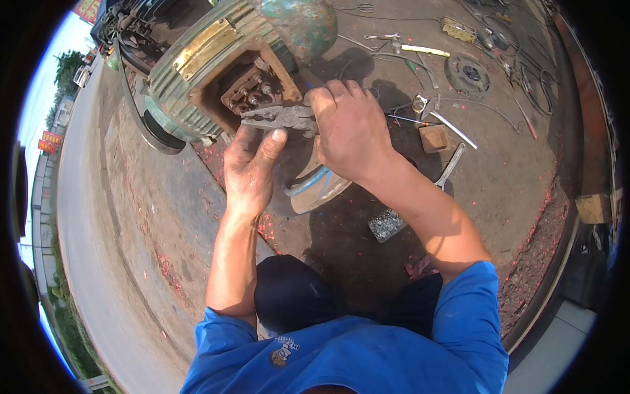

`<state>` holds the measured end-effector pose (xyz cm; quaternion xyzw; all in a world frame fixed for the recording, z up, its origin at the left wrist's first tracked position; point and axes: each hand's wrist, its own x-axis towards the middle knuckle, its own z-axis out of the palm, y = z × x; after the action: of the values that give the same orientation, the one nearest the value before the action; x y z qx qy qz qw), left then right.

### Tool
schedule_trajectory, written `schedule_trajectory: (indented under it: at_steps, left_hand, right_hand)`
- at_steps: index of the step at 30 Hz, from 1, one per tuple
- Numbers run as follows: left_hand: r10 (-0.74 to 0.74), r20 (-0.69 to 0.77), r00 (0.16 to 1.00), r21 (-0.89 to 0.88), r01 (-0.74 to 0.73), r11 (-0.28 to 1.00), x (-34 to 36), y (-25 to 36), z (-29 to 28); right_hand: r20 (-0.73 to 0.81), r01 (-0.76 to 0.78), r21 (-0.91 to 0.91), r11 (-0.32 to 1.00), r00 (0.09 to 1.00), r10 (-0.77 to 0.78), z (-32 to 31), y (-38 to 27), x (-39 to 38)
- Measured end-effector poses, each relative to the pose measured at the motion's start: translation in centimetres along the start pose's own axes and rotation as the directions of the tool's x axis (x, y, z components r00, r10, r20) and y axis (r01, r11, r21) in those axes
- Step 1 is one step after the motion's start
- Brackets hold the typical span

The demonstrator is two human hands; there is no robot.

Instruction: The person is repairing a piece of machinery, likely a motor or pump, using pliers and a wrench. They are seen removing and adjusting small metal parts, sorting through a container of nuts and bolts, and using tools to tighten or loosen components.

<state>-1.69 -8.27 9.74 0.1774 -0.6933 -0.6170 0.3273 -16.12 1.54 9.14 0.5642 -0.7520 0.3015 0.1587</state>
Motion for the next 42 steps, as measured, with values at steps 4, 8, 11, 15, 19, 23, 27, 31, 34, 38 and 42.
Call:
schedule_trajectory:
  at_steps: [4, 8, 11, 15, 19, 23, 27, 31, 34, 38, 42]
  left_hand:
    - [0.144, -0.03, 0.989, 0.099, -0.14, 0.985, 0.7, -0.5, 0.5]
    - [0.264, -0.065, 0.962, 0.228, -0.243, 0.943, 0.8, -1.4, 1.0]
    - [0.324, -0.103, 0.941, 0.299, -0.281, 0.912, 1.0, -1.7, 1.6]
    - [0.199, -0.181, 0.963, 0.289, -0.142, 0.947, 0.6, -2.1, 2.0]
    - [0.129, -0.193, 0.973, 0.139, -0.103, 0.985, -0.1, -1.4, 2.5]
    - [0.101, -0.174, 0.979, 0.219, -0.062, 0.974, -0.8, -0.6, 1.6]
    - [0.609, -0.007, 0.793, 0.754, -0.396, 0.525, 0.8, -1.1, 0.6]
    - [0.666, 0.155, 0.73, 0.942, -0.313, 0.124, 0.4, -0.6, 0.2]
    - [0.829, 0.244, 0.504, 0.926, -0.374, -0.045, 1.6, -2.2, -1.4]
    - [0.857, 0.238, 0.457, 0.9, -0.435, -0.018, 2.4, -3.2, -2.1]
    - [0.88, 0.179, 0.44, 0.814, -0.568, 0.118, 3.4, -4.3, -1.1]
  right_hand:
    - [-0.001, -0.144, 0.296, 0.944, 0.989, 0.151, 1.0, -0.3, -0.7]
    - [-0.027, -0.209, 0.482, 0.851, 0.967, 0.253, 2.3, -0.7, -1.4]
    - [-0.128, -0.249, 0.568, 0.784, 0.915, 0.383, 1.8, -1.0, -1.7]
    - [-0.385, 0.147, 0.912, 0.383, 0.631, 0.674, -7.2, 4.2, 1.4]
    - [-0.556, -0.044, 0.567, 0.822, 0.716, 0.422, -12.9, 12.0, -2.5]
    - [-0.043, -0.657, -0.125, 0.744, 0.753, 0.657, -10.2, 19.4, -14.5]
    - [0.195, -0.828, -0.387, 0.406, 0.357, 0.914, -5.4, 21.9, -33.0]
    - [0.302, -0.78, -0.579, 0.237, 0.065, 0.951, -2.0, 20.5, -50.4]
    - [0.396, -0.79, -0.519, 0.326, 0.115, 0.911, -1.6, 18.7, -52.4]
    - [0.339, -0.582, -0.326, 0.745, 0.664, 0.667, -3.3, 18.7, -38.1]
    - [0.159, -0.115, -0.096, 0.989, 0.979, 0.129, -6.6, 8.4, -14.0]
